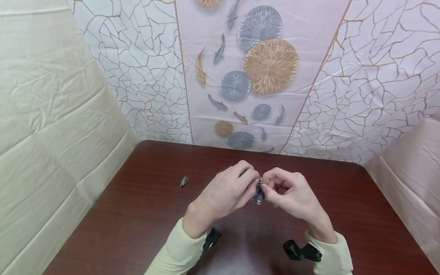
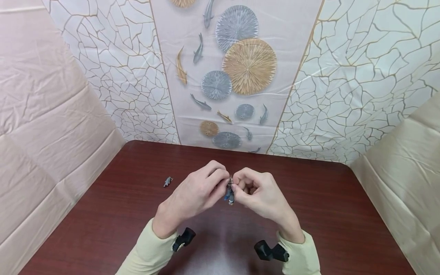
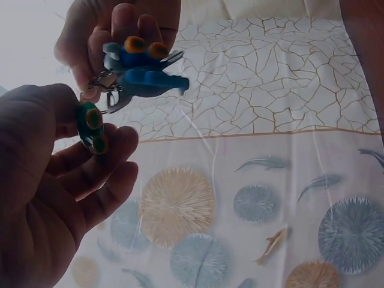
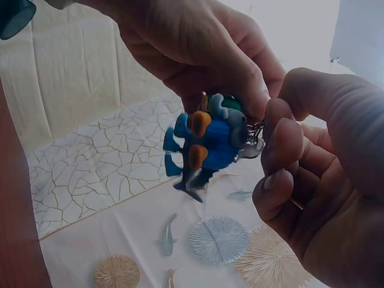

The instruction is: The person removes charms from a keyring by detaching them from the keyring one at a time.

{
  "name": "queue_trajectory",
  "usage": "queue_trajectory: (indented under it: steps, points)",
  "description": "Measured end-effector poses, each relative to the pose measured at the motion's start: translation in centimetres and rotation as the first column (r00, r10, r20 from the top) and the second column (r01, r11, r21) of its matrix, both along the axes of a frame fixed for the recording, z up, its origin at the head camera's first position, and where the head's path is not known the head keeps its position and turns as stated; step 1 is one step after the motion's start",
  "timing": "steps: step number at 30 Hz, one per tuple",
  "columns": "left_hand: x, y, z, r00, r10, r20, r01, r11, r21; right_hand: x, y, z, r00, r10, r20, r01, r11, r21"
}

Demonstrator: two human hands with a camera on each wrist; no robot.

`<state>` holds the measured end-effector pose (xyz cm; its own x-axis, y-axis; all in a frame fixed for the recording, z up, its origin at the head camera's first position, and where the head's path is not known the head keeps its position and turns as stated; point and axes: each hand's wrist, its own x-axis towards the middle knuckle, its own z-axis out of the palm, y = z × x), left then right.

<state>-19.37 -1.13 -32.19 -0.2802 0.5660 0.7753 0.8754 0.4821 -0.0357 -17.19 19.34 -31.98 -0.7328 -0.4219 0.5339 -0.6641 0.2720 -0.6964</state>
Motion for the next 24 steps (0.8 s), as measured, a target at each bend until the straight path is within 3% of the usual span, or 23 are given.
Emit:
queue_trajectory:
  steps: [6, 10, 15, 18, 24]
  points:
    - [-0.22, 0.16, -0.12, 1.0, -0.012, 0.027, 0.011, 1.0, 0.018, 0.02, 0.03, -0.01, 1.0, 0.007, 0.014, -0.007, 1.0, -0.007]
    - [-0.41, 0.41, -0.29, 0.998, -0.052, 0.022, 0.051, 0.998, 0.041, -0.05, 0.1, 0.06, 0.999, -0.014, 0.033, 0.015, 1.0, -0.016]
    - [-0.33, 0.54, -0.38, 0.995, -0.097, -0.01, 0.097, 0.995, 0.028, -0.24, 0.1, 0.09, 0.998, 0.045, 0.048, -0.042, 0.997, -0.059]
    - [-0.33, 0.61, -0.4, 0.995, -0.097, -0.037, 0.097, 0.995, 0.02, -0.33, 0.13, 0.12, 0.996, 0.059, 0.062, -0.055, 0.996, -0.068]
    - [-0.53, 0.64, -0.55, 0.997, -0.07, -0.035, 0.072, 0.997, 0.043, -0.33, 0.26, 0.04, 0.999, 0.014, 0.049, -0.012, 0.999, -0.045]
